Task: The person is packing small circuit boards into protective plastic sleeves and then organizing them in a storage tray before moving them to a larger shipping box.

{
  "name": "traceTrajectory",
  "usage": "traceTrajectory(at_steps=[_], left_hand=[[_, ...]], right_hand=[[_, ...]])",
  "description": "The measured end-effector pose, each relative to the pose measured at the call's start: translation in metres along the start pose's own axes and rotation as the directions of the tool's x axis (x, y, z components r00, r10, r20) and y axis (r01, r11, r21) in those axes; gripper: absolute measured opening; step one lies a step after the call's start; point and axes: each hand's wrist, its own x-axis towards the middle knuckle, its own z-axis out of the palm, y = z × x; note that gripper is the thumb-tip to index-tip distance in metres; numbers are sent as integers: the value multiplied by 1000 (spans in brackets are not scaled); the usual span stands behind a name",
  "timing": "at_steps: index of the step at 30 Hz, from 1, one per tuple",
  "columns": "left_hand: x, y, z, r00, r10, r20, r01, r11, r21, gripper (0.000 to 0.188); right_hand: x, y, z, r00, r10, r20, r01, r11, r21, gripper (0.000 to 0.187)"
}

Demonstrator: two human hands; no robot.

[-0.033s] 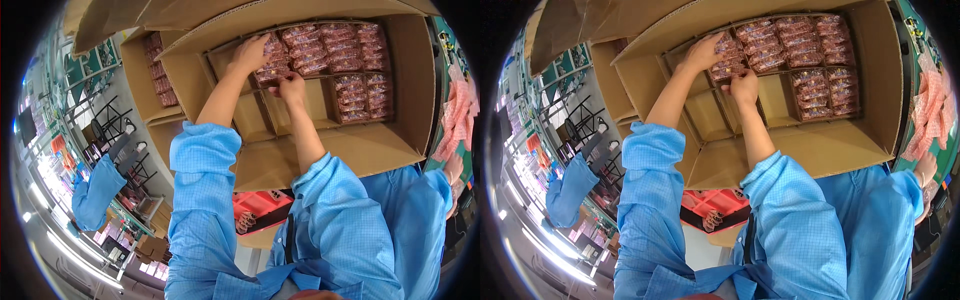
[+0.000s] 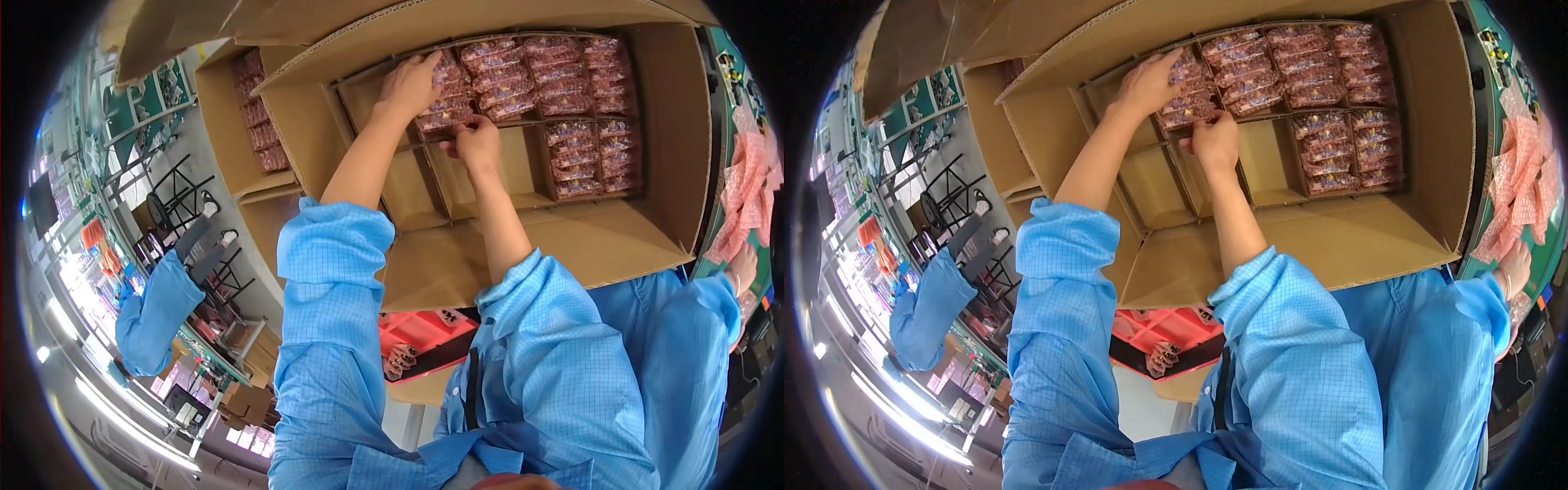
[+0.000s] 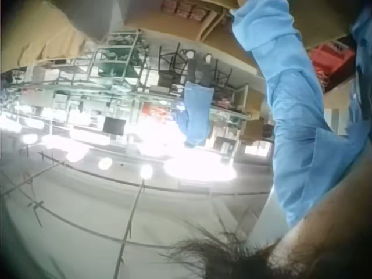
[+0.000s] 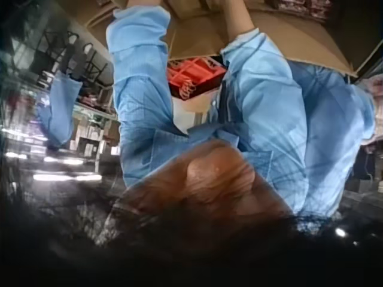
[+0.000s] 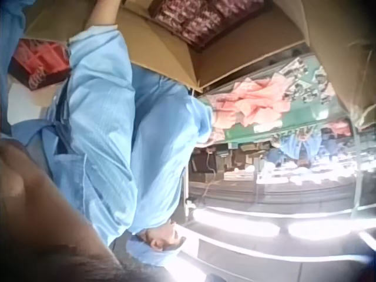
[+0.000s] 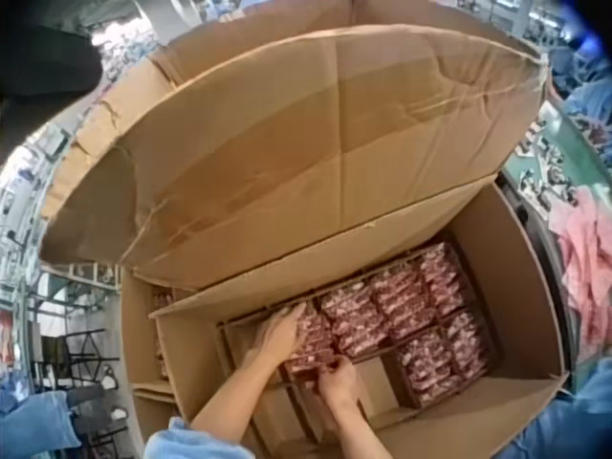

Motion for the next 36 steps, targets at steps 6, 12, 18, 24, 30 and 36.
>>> traceTrajectory(at_steps=[6,12,18,24,30,36], left_hand=[[-99,-18,-18,887,86,-454,-65,996,61,50],[-310,51,-42,579,-373,-725,-250,765,-594,12],[-518,64,133,321,-931,-170,75,204,-976,7],[-589,91,339,624,-743,243,470,109,-876,58],[-561,84,390,856,-512,-69,379,712,-591,107],[-533,71,435,825,-509,-244,374,816,-441,86]], right_hand=[[-102,-19,-19,877,-188,442,215,977,-12,28],[-228,-17,-48,-148,9,989,-2,1000,-10,16],[-304,211,-46,196,574,795,420,684,-597,46],[-278,407,-106,780,-199,594,623,345,-702,84],[-260,456,-147,923,-31,383,334,559,-759,80],[-247,493,-110,960,9,279,12,997,-73,73]])
